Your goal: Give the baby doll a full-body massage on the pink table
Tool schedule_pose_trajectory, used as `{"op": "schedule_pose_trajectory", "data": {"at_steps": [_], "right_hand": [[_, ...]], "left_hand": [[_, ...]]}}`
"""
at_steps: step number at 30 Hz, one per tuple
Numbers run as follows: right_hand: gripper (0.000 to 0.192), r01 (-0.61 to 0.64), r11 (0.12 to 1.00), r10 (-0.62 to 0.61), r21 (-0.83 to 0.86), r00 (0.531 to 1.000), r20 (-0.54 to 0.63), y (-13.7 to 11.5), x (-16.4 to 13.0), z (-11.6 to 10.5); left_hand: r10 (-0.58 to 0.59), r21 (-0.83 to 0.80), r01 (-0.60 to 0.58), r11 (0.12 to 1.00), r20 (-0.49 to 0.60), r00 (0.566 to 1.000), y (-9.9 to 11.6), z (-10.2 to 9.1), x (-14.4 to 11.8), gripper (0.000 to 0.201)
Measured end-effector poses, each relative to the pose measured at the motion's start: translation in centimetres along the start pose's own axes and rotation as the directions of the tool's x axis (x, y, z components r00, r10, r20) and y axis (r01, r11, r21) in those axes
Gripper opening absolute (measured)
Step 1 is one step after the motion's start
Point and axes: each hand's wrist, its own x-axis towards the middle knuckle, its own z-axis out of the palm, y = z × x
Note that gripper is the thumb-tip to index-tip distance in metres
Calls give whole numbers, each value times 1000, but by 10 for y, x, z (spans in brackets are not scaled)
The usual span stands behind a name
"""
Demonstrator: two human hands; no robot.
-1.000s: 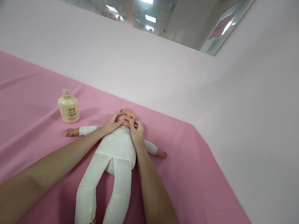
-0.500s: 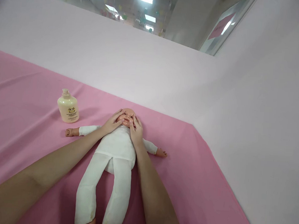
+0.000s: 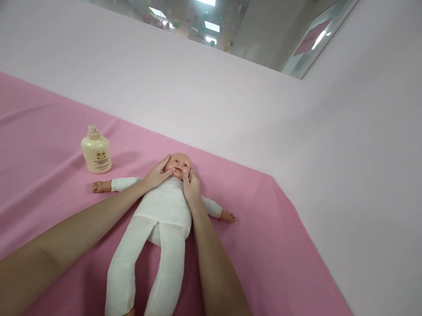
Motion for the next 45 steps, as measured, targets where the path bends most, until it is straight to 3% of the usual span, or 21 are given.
{"op": "schedule_pose_trajectory", "data": {"at_steps": [7, 18, 23, 28, 35, 45], "right_hand": [[76, -5, 1000, 5, -7, 1000, 15, 2, 2, 0], [66, 166, 985, -168, 37, 984, 64, 0, 1, -1], [69, 143, 989, -145, 37, 988, 57, 0, 2, 0], [78, -33, 998, 32, 48, 999, 18, 8, 4, 3], [78, -47, 997, 47, 62, 999, 8, 10, 5, 4], [81, -22, 996, 19, 85, 999, 30, 9, 6, 4]], "left_hand": [[66, 42, -66, 997, 15, 998, 5, -2, -2, 69], [229, 75, -234, 969, 75, 971, 3, -4, -2, 50], [152, 81, -155, 985, 50, 987, 0, -3, -1, 59], [77, 75, -78, 994, 18, 997, -5, 0, 2, 66], [-106, 132, 114, 985, -63, 992, -5, 0, 2, 73], [-81, 95, 90, 991, -96, 992, -14, 4, 5, 76]]}}
